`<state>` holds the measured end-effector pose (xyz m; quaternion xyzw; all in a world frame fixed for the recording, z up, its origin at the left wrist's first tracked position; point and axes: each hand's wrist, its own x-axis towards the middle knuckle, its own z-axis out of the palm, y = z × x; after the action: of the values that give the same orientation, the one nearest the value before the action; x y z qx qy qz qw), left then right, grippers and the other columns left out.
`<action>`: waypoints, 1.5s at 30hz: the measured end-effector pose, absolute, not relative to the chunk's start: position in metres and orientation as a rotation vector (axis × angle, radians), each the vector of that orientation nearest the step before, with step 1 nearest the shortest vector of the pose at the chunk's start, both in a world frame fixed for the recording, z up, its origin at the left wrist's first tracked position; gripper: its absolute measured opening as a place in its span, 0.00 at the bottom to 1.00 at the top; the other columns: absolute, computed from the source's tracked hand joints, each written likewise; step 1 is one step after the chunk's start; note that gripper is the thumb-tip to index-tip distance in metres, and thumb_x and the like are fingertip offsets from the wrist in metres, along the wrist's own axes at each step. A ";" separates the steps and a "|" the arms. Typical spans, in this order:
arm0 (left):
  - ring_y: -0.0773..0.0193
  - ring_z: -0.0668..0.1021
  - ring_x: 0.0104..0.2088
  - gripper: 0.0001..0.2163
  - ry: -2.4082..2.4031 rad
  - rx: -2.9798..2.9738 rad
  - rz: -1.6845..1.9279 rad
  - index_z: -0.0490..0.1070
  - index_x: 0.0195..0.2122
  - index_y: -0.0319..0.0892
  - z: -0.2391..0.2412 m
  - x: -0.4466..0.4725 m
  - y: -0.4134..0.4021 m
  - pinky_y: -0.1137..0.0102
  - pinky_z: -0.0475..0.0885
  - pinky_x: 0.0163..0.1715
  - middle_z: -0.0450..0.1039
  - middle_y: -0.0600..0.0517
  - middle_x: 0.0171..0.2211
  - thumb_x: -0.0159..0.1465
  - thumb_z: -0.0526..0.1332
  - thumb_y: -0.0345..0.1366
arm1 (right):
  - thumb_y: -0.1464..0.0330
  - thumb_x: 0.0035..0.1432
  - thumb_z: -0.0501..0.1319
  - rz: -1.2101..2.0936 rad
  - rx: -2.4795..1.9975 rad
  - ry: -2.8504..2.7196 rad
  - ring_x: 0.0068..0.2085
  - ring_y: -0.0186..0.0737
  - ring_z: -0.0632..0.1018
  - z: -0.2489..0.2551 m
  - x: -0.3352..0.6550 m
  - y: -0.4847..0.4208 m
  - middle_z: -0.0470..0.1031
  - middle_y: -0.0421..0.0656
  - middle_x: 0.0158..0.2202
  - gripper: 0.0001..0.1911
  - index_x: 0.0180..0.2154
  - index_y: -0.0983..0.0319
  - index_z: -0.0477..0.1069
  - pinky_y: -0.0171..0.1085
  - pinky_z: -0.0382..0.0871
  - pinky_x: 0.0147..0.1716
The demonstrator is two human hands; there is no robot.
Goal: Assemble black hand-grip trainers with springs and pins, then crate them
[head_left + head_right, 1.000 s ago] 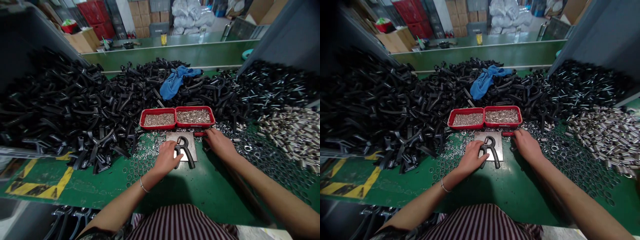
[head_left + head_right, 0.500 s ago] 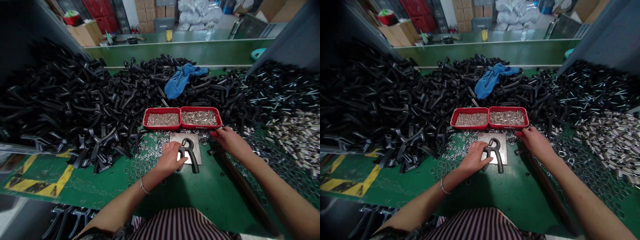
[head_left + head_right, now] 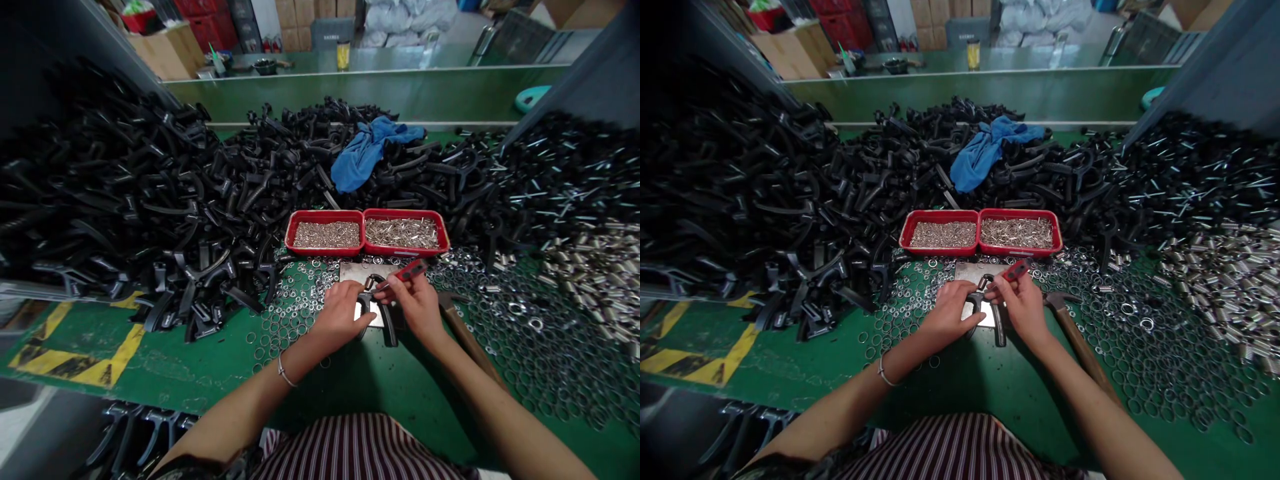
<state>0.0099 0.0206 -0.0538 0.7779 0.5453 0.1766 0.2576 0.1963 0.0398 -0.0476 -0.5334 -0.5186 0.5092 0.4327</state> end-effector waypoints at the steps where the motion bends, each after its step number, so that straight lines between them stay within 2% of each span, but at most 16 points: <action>1: 0.51 0.68 0.55 0.22 1.488 2.102 0.474 0.64 0.55 0.43 -0.053 0.010 0.020 0.57 0.62 0.56 0.67 0.46 0.54 0.62 0.64 0.44 | 0.51 0.62 0.60 1.279 -1.324 -1.281 0.34 0.46 0.83 -0.048 0.197 0.041 0.81 0.44 0.37 0.17 0.42 0.56 0.63 0.45 0.80 0.37; 9: 0.51 0.68 0.55 0.23 1.482 2.096 0.481 0.63 0.55 0.43 -0.053 0.011 0.021 0.56 0.62 0.56 0.68 0.46 0.54 0.62 0.65 0.44 | 0.48 0.63 0.57 1.234 -1.392 -1.330 0.35 0.47 0.83 -0.048 0.196 0.038 0.81 0.45 0.37 0.19 0.43 0.55 0.61 0.45 0.79 0.36; 14: 0.51 0.68 0.55 0.23 1.485 2.103 0.466 0.64 0.56 0.43 -0.053 0.011 0.021 0.56 0.62 0.56 0.67 0.45 0.54 0.62 0.64 0.44 | 0.55 0.67 0.53 0.833 -1.526 -1.891 0.40 0.53 0.81 -0.040 0.190 0.033 0.79 0.53 0.40 0.14 0.42 0.58 0.64 0.47 0.73 0.43; 16: 0.51 0.68 0.55 0.22 1.499 2.101 0.463 0.64 0.56 0.44 -0.053 0.013 0.020 0.56 0.62 0.56 0.67 0.45 0.55 0.63 0.64 0.43 | 0.56 0.67 0.52 0.759 -1.548 -2.027 0.38 0.53 0.80 -0.036 0.187 0.039 0.78 0.52 0.38 0.14 0.42 0.59 0.64 0.46 0.72 0.40; 21: 0.49 0.68 0.55 0.22 1.558 2.131 0.413 0.64 0.56 0.42 -0.050 0.018 0.017 0.55 0.63 0.55 0.67 0.43 0.55 0.63 0.63 0.43 | 0.51 0.64 0.54 0.991 -1.426 -1.899 0.28 0.45 0.76 -0.024 0.183 0.050 0.73 0.42 0.25 0.16 0.38 0.57 0.63 0.41 0.68 0.31; 24: 0.49 0.69 0.53 0.19 1.576 2.163 0.412 0.66 0.55 0.41 -0.046 0.021 0.018 0.56 0.64 0.54 0.68 0.43 0.53 0.65 0.61 0.42 | 0.47 0.65 0.48 1.145 -1.289 -1.687 0.23 0.40 0.71 -0.012 0.181 0.046 0.70 0.38 0.24 0.19 0.39 0.55 0.61 0.39 0.67 0.27; 26: 0.49 0.69 0.53 0.18 1.580 2.181 0.398 0.67 0.54 0.40 -0.044 0.022 0.019 0.56 0.64 0.54 0.68 0.43 0.52 0.65 0.61 0.41 | 0.48 0.67 0.45 1.257 -1.177 -1.564 0.22 0.38 0.69 -0.004 0.182 0.046 0.71 0.37 0.25 0.19 0.42 0.54 0.60 0.38 0.67 0.26; 28: 0.48 0.69 0.52 0.18 1.587 2.190 0.365 0.68 0.54 0.39 -0.042 0.021 0.020 0.55 0.64 0.54 0.68 0.42 0.51 0.64 0.61 0.40 | 0.49 0.67 0.47 1.287 -1.125 -1.508 0.23 0.38 0.71 -0.002 0.191 0.052 0.73 0.37 0.27 0.17 0.44 0.54 0.60 0.38 0.68 0.28; 30: 0.48 0.69 0.53 0.20 1.608 2.186 0.336 0.67 0.55 0.38 -0.042 0.020 0.019 0.55 0.64 0.55 0.68 0.41 0.52 0.63 0.62 0.39 | 0.49 0.66 0.50 1.145 -1.253 -1.563 0.26 0.39 0.73 -0.010 0.210 0.064 0.74 0.38 0.28 0.17 0.43 0.55 0.62 0.38 0.67 0.30; 34: 0.47 0.69 0.54 0.24 1.594 2.180 0.336 0.65 0.58 0.36 -0.042 0.013 0.014 0.54 0.63 0.57 0.68 0.40 0.54 0.64 0.62 0.43 | 0.50 0.64 0.55 0.658 -1.745 -1.883 0.29 0.42 0.74 -0.041 0.268 0.084 0.74 0.41 0.28 0.18 0.37 0.58 0.67 0.39 0.64 0.31; 37: 0.50 0.69 0.55 0.23 1.455 2.245 0.402 0.65 0.59 0.41 -0.034 -0.002 0.023 0.56 0.64 0.56 0.68 0.43 0.55 0.66 0.60 0.46 | 0.51 0.64 0.54 0.578 -1.896 -2.178 0.31 0.46 0.76 -0.047 0.305 0.089 0.77 0.45 0.29 0.20 0.33 0.59 0.71 0.40 0.64 0.32; 39: 0.54 0.71 0.52 0.17 1.421 2.333 0.458 0.70 0.54 0.44 -0.023 -0.017 0.045 0.58 0.66 0.55 0.72 0.46 0.51 0.69 0.55 0.45 | 0.50 0.63 0.56 0.485 -1.887 -2.333 0.32 0.48 0.76 -0.034 0.316 0.090 0.77 0.47 0.29 0.22 0.30 0.60 0.73 0.41 0.64 0.33; 42: 0.55 0.74 0.48 0.15 1.631 2.464 0.421 0.75 0.45 0.42 -0.002 -0.045 0.101 0.58 0.67 0.53 0.75 0.45 0.43 0.71 0.51 0.40 | 0.53 0.63 0.57 0.280 -1.755 -2.286 0.36 0.49 0.77 -0.002 0.304 0.097 0.78 0.50 0.36 0.19 0.36 0.61 0.76 0.42 0.66 0.35; 45: 0.53 0.75 0.49 0.12 1.852 2.490 0.021 0.77 0.44 0.37 0.007 -0.067 0.159 0.61 0.67 0.54 0.76 0.41 0.45 0.67 0.54 0.32 | 0.62 0.64 0.57 0.311 -1.453 -2.279 0.40 0.46 0.77 0.020 0.255 0.119 0.79 0.47 0.39 0.13 0.39 0.61 0.77 0.41 0.67 0.40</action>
<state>-0.0670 0.1592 0.0074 0.8022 0.5967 0.0069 0.0191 0.2551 0.1190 0.0196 -0.5222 -0.8192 0.1118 0.2090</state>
